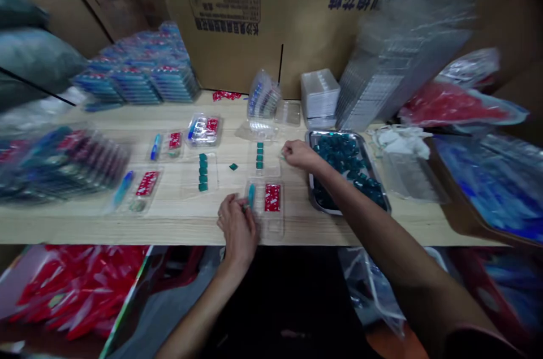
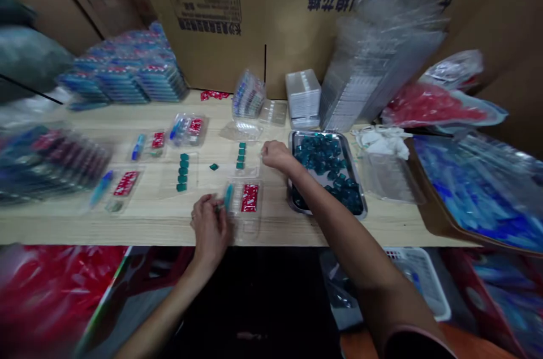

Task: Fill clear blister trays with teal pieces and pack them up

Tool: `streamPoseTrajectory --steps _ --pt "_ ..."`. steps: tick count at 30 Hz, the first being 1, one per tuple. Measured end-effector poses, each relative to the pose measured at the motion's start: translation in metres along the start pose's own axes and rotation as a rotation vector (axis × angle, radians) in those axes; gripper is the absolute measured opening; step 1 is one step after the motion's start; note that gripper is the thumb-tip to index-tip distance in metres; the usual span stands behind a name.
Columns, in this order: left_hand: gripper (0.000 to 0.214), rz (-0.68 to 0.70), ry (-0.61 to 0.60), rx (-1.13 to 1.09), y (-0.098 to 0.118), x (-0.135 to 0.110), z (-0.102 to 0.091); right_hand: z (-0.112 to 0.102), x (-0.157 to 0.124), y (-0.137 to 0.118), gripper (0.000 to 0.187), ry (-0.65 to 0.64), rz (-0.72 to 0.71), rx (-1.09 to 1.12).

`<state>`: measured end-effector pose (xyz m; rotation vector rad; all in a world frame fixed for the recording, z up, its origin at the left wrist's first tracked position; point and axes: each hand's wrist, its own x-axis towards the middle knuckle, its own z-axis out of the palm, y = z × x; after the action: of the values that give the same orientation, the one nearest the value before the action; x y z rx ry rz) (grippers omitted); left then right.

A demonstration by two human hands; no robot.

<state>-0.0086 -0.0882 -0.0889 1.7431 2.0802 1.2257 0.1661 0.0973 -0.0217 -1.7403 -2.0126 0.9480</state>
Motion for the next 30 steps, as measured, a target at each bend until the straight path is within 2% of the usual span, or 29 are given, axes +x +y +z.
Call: streamPoseTrajectory --steps 2,5,8,10,12,15,17,19,23,30 --pt "0.015 -0.006 -0.002 -0.006 0.002 0.004 -0.007 -0.001 0.009 -0.009 0.008 -0.031 0.004 0.105" --pt "0.021 -0.088 -0.029 -0.298 0.003 0.03 -0.021 0.002 0.02 -0.036 0.009 -0.092 -0.045 0.292" --pt "0.032 -0.38 -0.107 -0.716 -0.002 0.083 -0.036 0.012 0.031 -0.073 0.006 -0.23 -0.101 0.646" --pt "0.035 -0.536 -0.128 -0.903 -0.006 0.124 -0.046 0.024 0.036 -0.098 0.007 -0.301 -0.154 0.779" --pt "0.039 -0.57 -0.128 -0.999 -0.011 0.16 -0.054 0.037 0.041 -0.118 0.007 -0.288 -0.22 0.724" --pt "0.049 -0.508 -0.107 -1.032 -0.017 0.194 -0.056 0.056 0.049 -0.141 0.007 -0.191 -0.255 0.605" --pt "0.05 -0.461 -0.067 -1.035 -0.022 0.205 -0.054 0.063 0.054 -0.15 0.005 -0.154 -0.223 0.6" --pt "0.045 -0.464 -0.036 -1.061 -0.029 0.213 -0.052 0.066 0.058 -0.156 0.01 -0.197 -0.18 0.661" --pt "0.033 -0.594 -0.043 -1.147 -0.04 0.226 -0.054 0.068 0.066 -0.161 0.016 -0.321 -0.165 0.804" --pt "0.02 -0.674 -0.024 -1.297 -0.05 0.24 -0.063 0.078 0.082 -0.156 0.019 -0.265 -0.246 0.875"
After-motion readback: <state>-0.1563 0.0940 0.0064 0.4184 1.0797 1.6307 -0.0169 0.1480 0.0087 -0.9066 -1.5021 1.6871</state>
